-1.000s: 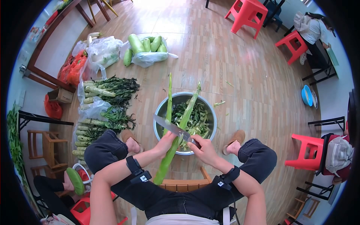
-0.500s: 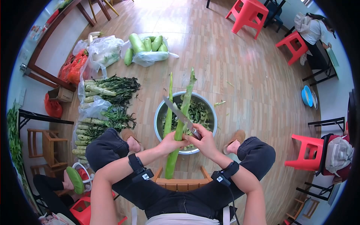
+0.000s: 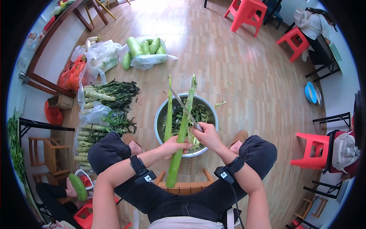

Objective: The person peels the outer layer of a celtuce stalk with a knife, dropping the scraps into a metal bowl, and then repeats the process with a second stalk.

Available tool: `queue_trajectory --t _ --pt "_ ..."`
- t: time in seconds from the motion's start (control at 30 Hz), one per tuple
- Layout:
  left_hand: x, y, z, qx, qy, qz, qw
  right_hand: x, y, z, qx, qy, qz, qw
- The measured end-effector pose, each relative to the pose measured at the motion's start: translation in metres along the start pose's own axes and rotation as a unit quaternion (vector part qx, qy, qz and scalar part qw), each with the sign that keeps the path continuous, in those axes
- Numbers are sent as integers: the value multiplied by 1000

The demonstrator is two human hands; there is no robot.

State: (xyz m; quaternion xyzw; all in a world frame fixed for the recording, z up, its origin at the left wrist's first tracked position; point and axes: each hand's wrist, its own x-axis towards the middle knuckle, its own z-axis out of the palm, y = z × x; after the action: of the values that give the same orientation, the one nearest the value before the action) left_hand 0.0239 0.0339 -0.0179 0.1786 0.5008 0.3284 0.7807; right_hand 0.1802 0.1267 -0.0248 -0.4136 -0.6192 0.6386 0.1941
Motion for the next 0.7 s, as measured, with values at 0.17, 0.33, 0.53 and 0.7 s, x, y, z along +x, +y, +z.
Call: queue_trajectory --t 0.17,0.33,0.53,0.7 --pt "-1 -7 -2 8 -6 -7 1000 -9 -13 5 42 -23 53 997" --pt "0 -6 -1 1 -31 -15 999 -5 -9 4 83 -45 56 994" --pt "3 -4 -3 -70 17 -1 997 -2 -24 -9 259 -81 121 955" --pt "14 -10 -21 -154 122 -37 980 -4 -29 -25 230 -6 95 968"
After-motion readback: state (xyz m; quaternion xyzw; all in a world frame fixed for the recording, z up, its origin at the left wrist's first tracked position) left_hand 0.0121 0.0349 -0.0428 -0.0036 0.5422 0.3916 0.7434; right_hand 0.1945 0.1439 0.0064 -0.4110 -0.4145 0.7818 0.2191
